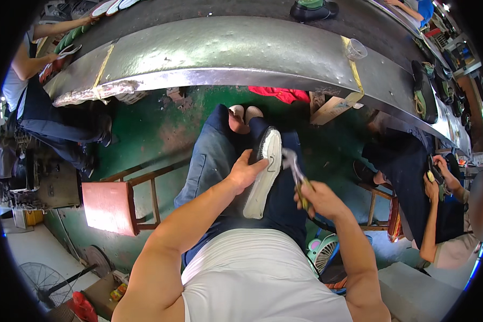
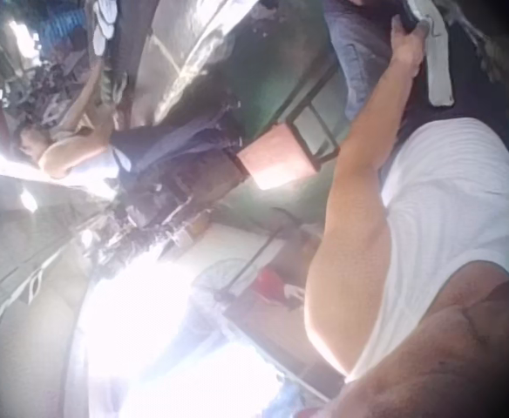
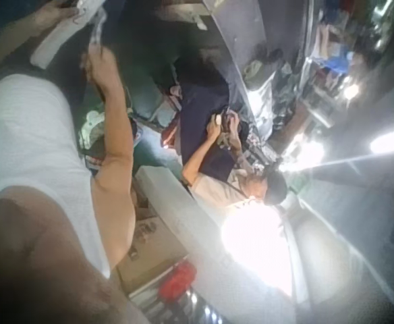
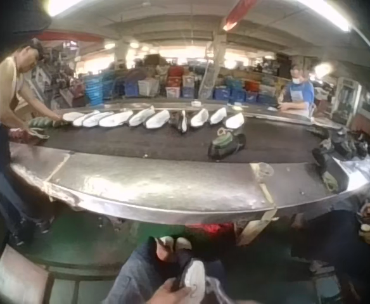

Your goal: Trim and finish shoe soles using a specialized hand tool on a manufacturing line.

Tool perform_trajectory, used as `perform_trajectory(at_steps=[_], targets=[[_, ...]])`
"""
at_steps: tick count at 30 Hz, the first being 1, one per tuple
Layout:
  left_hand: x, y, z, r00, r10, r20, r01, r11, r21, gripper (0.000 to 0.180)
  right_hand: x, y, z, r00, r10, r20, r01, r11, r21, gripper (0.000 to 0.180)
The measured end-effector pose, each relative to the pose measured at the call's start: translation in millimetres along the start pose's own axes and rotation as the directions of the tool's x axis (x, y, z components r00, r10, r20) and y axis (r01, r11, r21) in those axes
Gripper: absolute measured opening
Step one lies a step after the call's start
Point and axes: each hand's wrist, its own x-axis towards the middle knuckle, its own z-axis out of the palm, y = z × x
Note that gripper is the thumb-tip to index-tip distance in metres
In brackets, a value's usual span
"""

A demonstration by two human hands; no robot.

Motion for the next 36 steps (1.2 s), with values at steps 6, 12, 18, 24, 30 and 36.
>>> perform_trajectory(at_steps=[6, 12, 18, 24, 30, 36], targets=[[-11, 15, 11, 0.996, 0.028, -0.079, -0.002, 0.951, 0.310, 0.068, 48, -20, 14, 0.925, -0.379, 0.006, 0.187, 0.442, -0.877, 0.036], [-7, 27, 0, 0.994, -0.091, 0.060, 0.070, 0.957, 0.280, 0.086, 45, -11, 14, 0.898, -0.430, -0.090, 0.285, 0.726, -0.626, 0.037], [-7, 43, -18, 0.946, -0.321, 0.044, 0.285, 0.889, 0.358, 0.087, -5, -5, 14, 0.994, -0.096, 0.042, 0.099, 0.736, -0.670, 0.029], [1, 35, -18, 0.935, -0.320, 0.150, 0.260, 0.911, 0.321, 0.086, -9, 4, 44, 0.902, -0.387, 0.191, 0.318, 0.297, -0.900, 0.049], [-2, 27, -23, 0.967, -0.218, 0.133, 0.178, 0.949, 0.259, 0.084, 10, 29, 52, 0.938, -0.344, 0.047, 0.174, 0.348, -0.921, 0.035], [-26, 36, 2, 0.988, -0.131, 0.087, 0.069, 0.860, 0.506, 0.092, -14, 51, 40, 0.988, -0.149, -0.038, 0.074, 0.679, -0.731, 0.026]])
